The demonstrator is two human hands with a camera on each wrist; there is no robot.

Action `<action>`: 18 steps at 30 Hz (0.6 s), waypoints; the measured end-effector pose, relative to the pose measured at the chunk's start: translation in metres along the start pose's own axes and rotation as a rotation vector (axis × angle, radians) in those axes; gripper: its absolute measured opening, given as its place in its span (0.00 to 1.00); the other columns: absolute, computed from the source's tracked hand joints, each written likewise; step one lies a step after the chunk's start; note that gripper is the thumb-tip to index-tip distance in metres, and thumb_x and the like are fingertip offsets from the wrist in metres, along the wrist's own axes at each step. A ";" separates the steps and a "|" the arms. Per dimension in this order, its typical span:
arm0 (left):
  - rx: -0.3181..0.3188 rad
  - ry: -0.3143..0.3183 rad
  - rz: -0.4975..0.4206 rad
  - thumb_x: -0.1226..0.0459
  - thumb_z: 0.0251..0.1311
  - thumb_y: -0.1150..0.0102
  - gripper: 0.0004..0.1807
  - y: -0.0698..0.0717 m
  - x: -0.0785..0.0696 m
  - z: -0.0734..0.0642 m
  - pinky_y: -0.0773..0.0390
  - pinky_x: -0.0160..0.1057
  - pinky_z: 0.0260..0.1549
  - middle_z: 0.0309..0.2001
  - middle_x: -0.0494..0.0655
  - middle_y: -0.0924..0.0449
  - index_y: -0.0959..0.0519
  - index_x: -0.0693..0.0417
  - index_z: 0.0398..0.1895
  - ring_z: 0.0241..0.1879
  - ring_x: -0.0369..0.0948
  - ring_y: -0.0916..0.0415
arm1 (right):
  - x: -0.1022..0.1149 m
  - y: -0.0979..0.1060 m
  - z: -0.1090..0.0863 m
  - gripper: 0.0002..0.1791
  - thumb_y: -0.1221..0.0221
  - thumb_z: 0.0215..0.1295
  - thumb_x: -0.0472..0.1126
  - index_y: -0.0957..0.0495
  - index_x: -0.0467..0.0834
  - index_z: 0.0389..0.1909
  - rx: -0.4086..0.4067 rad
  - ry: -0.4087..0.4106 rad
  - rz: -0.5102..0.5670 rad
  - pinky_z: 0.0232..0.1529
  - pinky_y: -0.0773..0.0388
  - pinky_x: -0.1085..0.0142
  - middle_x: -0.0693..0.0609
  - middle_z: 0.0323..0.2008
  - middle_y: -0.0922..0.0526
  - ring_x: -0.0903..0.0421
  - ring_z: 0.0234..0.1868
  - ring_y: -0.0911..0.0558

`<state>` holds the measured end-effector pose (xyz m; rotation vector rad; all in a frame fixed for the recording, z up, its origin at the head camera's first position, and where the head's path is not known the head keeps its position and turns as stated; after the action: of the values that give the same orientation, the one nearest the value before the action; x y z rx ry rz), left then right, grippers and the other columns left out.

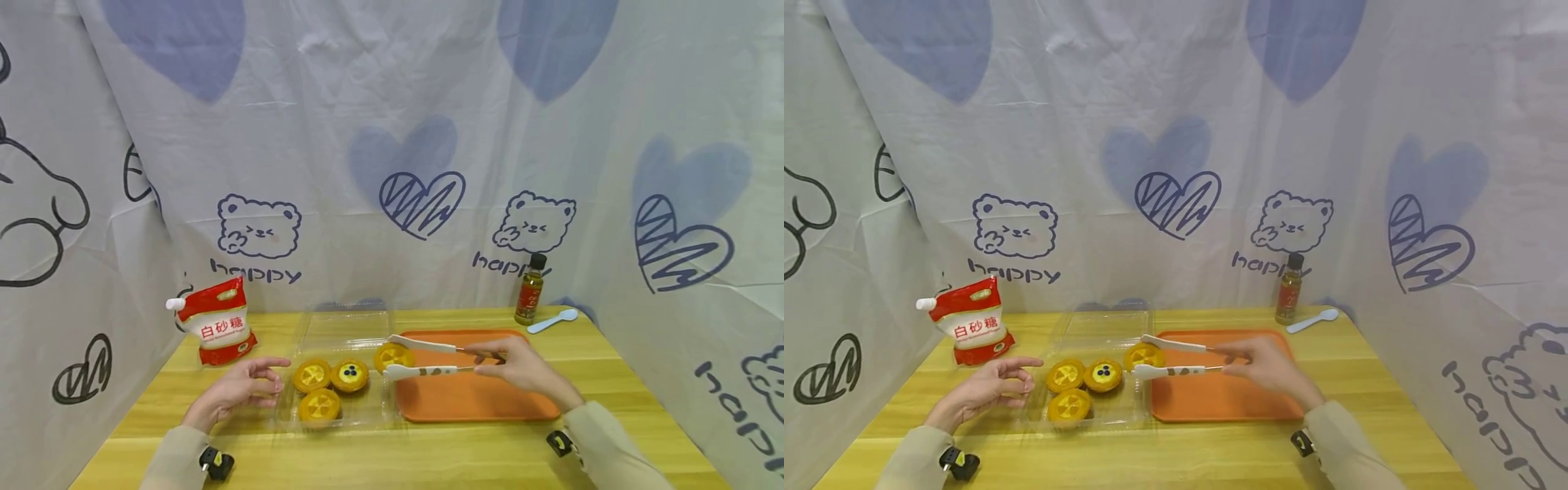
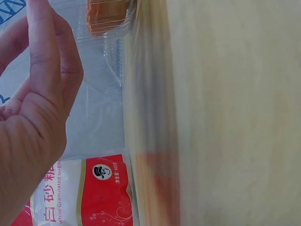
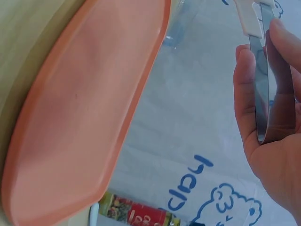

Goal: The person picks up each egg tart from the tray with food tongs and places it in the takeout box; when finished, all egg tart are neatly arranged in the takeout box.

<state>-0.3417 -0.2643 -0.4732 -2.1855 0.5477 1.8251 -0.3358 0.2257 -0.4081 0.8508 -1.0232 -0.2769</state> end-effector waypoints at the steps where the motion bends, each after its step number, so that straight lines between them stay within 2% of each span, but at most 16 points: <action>1: 0.000 -0.001 0.002 0.70 0.61 0.38 0.36 0.000 0.000 0.000 0.13 0.41 0.38 0.38 0.46 0.22 0.42 0.70 0.70 0.35 0.41 0.19 | 0.002 -0.001 0.001 0.21 0.34 0.61 0.47 0.18 0.51 0.56 0.003 0.005 -0.001 0.27 0.26 0.72 0.53 0.40 0.12 0.60 0.32 0.21; 7: 0.003 0.001 -0.002 0.71 0.61 0.39 0.36 0.001 0.001 0.002 0.13 0.41 0.39 0.38 0.46 0.22 0.42 0.69 0.70 0.36 0.41 0.19 | 0.010 -0.007 0.006 0.21 0.33 0.61 0.49 0.18 0.53 0.55 0.046 0.006 0.003 0.27 0.26 0.72 0.57 0.40 0.12 0.59 0.32 0.21; 11: 0.015 -0.006 -0.014 0.71 0.61 0.39 0.34 0.000 -0.001 0.001 0.13 0.41 0.39 0.38 0.45 0.21 0.40 0.68 0.70 0.36 0.41 0.19 | 0.012 -0.013 0.010 0.21 0.34 0.61 0.49 0.18 0.53 0.56 0.102 0.015 0.036 0.35 0.19 0.70 0.56 0.42 0.13 0.58 0.37 0.18; 18: 0.027 -0.017 -0.014 0.71 0.62 0.40 0.33 -0.001 -0.002 -0.001 0.13 0.41 0.39 0.39 0.46 0.22 0.39 0.67 0.69 0.36 0.41 0.19 | 0.026 -0.017 0.020 0.20 0.35 0.62 0.49 0.18 0.54 0.56 0.177 0.049 -0.026 0.26 0.28 0.72 0.59 0.42 0.13 0.66 0.28 0.23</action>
<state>-0.3410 -0.2636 -0.4712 -2.1494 0.5490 1.8173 -0.3358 0.1899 -0.3988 1.0265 -1.0018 -0.1888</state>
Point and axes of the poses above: each hand's wrist, its own z-axis towards the middle knuckle, its own y-axis out of the back of the hand, x = y × z, the point moved 5 cm from there along z, towards the middle knuckle
